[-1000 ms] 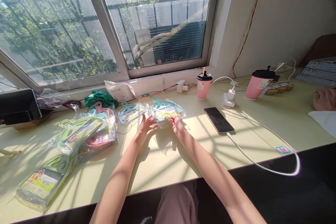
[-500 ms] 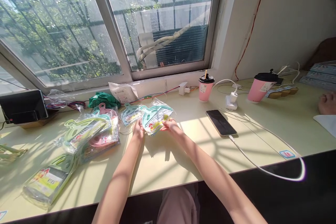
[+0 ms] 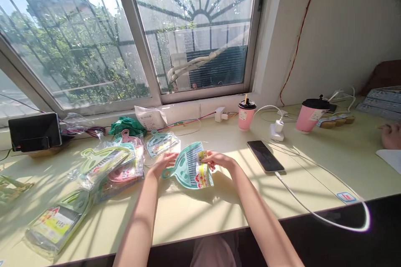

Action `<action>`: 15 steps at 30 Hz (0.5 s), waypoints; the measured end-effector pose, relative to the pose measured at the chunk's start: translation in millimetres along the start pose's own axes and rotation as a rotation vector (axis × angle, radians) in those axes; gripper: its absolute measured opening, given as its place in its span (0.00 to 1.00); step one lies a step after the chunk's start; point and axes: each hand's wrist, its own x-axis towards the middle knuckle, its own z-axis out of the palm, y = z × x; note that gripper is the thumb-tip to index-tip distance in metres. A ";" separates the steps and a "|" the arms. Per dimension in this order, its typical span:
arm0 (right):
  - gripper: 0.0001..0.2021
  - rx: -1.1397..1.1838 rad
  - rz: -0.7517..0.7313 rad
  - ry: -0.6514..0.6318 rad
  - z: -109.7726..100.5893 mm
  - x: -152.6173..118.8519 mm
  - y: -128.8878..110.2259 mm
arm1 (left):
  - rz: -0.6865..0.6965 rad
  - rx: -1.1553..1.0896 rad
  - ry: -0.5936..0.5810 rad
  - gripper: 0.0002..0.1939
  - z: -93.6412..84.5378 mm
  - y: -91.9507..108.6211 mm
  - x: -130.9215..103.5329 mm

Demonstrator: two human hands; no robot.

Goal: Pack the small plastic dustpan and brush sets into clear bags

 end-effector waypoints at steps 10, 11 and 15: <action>0.16 0.161 -0.212 0.381 -28.1 -11.6 -15.1 | 0.095 -0.456 0.522 0.05 -23.3 5.1 10.9; 0.18 0.224 -0.244 0.468 -30.1 -10.5 -16.4 | 0.146 -0.516 0.582 0.05 -23.1 9.6 11.0; 0.29 0.500 -0.381 0.726 -26.2 -1.2 -16.5 | 0.328 -0.552 0.741 0.13 -11.3 28.6 3.0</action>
